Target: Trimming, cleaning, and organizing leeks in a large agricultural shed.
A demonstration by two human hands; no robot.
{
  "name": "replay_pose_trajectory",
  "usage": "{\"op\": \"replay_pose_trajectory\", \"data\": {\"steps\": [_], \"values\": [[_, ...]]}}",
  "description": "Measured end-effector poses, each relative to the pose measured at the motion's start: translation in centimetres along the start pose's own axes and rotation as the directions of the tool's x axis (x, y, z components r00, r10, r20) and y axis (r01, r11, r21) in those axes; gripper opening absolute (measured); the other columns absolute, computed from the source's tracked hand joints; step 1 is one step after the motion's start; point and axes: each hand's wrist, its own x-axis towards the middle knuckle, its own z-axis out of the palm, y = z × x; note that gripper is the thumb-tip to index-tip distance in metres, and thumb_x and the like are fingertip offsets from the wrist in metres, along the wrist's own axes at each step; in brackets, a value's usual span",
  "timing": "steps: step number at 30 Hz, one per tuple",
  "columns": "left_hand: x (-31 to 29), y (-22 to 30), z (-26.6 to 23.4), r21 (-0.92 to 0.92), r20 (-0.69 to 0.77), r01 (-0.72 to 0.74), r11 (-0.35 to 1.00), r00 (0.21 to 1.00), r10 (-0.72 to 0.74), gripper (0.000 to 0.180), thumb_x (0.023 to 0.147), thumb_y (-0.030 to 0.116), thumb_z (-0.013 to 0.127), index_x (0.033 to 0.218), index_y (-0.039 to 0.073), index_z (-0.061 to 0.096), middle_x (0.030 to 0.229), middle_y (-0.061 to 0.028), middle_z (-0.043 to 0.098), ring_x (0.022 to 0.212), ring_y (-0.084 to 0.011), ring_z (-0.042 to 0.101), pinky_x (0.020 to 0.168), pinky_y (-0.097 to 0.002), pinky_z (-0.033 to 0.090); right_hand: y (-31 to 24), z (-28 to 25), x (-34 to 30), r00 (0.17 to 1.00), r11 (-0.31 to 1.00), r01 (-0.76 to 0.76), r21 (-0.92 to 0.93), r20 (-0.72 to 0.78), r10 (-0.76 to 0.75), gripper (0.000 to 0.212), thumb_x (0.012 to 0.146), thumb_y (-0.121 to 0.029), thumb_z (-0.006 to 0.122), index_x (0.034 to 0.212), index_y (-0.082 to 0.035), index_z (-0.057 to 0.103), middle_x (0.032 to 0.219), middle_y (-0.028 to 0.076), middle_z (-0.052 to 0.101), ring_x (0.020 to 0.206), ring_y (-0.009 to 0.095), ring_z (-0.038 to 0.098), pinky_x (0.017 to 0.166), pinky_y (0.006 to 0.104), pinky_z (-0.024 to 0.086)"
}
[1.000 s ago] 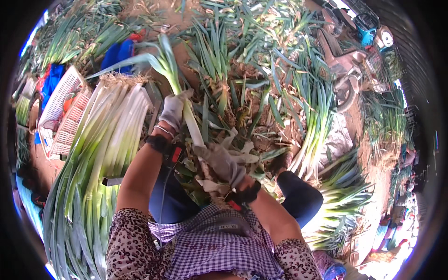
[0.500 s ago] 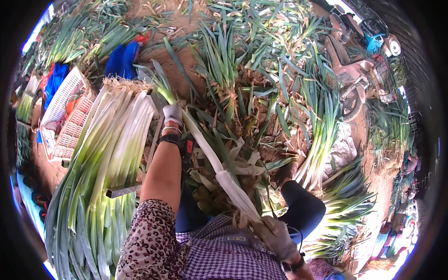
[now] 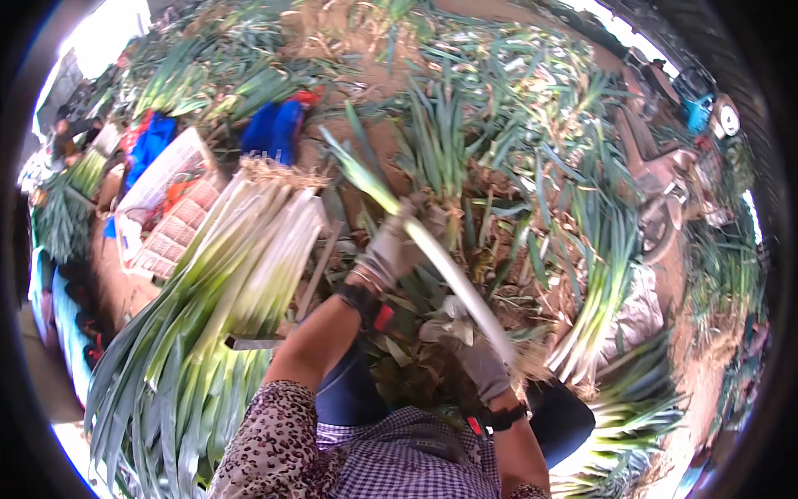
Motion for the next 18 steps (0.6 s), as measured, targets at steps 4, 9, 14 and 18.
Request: {"op": "replay_pose_trajectory", "data": {"steps": [4, 9, 14, 18], "values": [[-6.2, -5.7, -3.0, 0.315, -0.002, 0.341, 0.886, 0.933, -0.359, 0.039, 0.102, 0.044, 0.069, 0.116, 0.007, 0.066, 0.097, -0.0055, 0.071, 0.089, -0.0224, 0.068, 0.085, -0.0354, 0.055, -10.4, -0.4, 3.8, 0.931, 0.917, -0.184, -0.355, 0.236, 0.279, 0.043, 0.106, -0.022, 0.055, 0.143, 0.001, 0.052, 0.140, 0.018, 0.060, 0.131, 0.027, 0.057, 0.115, 0.0407, 0.043], [-12.8, -4.4, 4.9, 0.980, 0.178, -0.175, -0.094, 0.984, 0.015, 0.060, 0.082, 0.023, 0.081, 0.138, 0.007, 0.063, 0.114, -0.0164, 0.073, 0.110, -0.0325, 0.070, 0.097, -0.0423, 0.053, -5.8, -6.9, 0.8, 0.907, 0.556, 0.406, 0.725, -0.394, -0.148, 0.053, 0.100, -0.032, 0.069, 0.142, -0.002, 0.056, 0.149, 0.016, 0.056, 0.143, 0.032, 0.051, 0.122, 0.0488, 0.041], [-11.3, -7.0, 2.6, 0.834, 0.523, -0.471, -0.287, 0.840, 0.144, 0.057, 0.076, 0.028, 0.086, 0.126, 0.010, 0.065, 0.119, -0.0139, 0.069, 0.120, -0.0372, 0.061, 0.109, -0.0508, 0.041, -15.4, -11.7, -1.1, 0.874, 0.582, 0.480, 0.656, -0.416, -0.251, 0.055, 0.094, -0.044, 0.077, 0.127, -0.003, 0.060, 0.114, 0.012, 0.068, 0.110, 0.028, 0.068, 0.113, 0.0526, 0.046], [-11.3, -5.7, 6.2, 0.819, 0.574, -0.520, -0.244, 0.744, 0.341, 0.055, 0.073, 0.029, 0.090, 0.118, 0.008, 0.065, 0.114, -0.0136, 0.068, 0.111, -0.0368, 0.063, 0.102, -0.0462, 0.046, -21.2, -22.0, -1.4, 0.681, 0.349, 0.644, 0.681, -0.303, -0.666, 0.044, 0.101, -0.047, 0.068, 0.122, -0.009, 0.060, 0.095, 0.002, 0.057, 0.104, 0.022, 0.059, 0.103, 0.0439, 0.046]]}}
